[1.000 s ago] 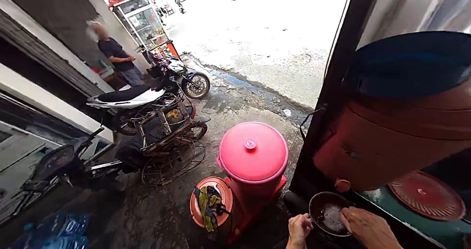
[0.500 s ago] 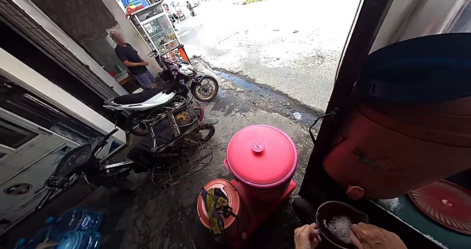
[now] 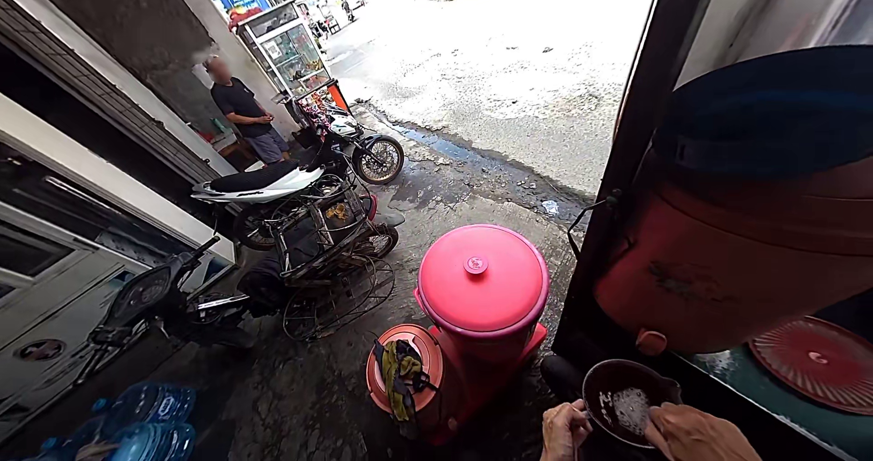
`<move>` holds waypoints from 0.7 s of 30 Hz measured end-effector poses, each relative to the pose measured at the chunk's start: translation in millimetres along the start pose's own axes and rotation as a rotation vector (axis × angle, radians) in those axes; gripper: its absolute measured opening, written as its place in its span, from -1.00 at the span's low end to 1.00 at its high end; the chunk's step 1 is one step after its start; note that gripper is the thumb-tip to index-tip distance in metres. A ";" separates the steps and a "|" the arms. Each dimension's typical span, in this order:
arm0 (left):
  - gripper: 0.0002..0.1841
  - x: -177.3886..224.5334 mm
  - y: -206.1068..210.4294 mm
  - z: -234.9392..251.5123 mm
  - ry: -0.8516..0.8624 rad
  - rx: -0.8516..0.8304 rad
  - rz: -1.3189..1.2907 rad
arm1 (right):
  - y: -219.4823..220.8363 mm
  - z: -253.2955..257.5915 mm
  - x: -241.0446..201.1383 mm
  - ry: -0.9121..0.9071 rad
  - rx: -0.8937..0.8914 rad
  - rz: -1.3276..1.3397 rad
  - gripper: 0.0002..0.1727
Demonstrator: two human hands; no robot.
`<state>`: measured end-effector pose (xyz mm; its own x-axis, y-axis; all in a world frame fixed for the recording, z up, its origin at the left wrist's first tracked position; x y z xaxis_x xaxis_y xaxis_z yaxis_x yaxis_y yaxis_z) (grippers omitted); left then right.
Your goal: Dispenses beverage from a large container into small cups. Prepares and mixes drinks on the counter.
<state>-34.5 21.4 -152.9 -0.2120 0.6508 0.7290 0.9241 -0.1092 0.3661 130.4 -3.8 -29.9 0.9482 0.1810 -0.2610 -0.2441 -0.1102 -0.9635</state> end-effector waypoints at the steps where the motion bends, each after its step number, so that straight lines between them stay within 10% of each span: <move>1: -0.72 -0.9 -1.5 3.6 0.009 -0.007 0.006 | 5.4 -0.8 -3.6 -0.057 0.007 -0.005 -0.67; 8: -0.74 -2.6 8.9 -9.8 -0.019 -0.014 -0.072 | -7.2 -0.5 21.4 0.054 0.272 -0.117 -0.65; 16: -0.75 3.8 17.9 -13.3 -0.026 -0.038 -0.095 | -3.3 -15.2 -4.0 -0.064 -0.046 0.006 -0.67; 21: -0.73 9.3 17.9 -15.4 -0.024 -0.048 -0.078 | -17.8 -9.7 11.4 -0.029 0.261 -0.035 -0.67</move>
<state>-24.8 13.9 -130.7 -0.2741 0.6766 0.6834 0.8888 -0.0932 0.4487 147.5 -9.3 -15.1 0.9517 0.2082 -0.2255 -0.2591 0.1515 -0.9539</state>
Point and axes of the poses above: each hand's wrist, its own z-axis towards the middle knuckle, its own y-axis out of the palm, x = y × z, the point moved 8 cm from there along z, towards the middle knuckle, and after that the axes turned 7 degrees about -y, right-handed, at the moved point
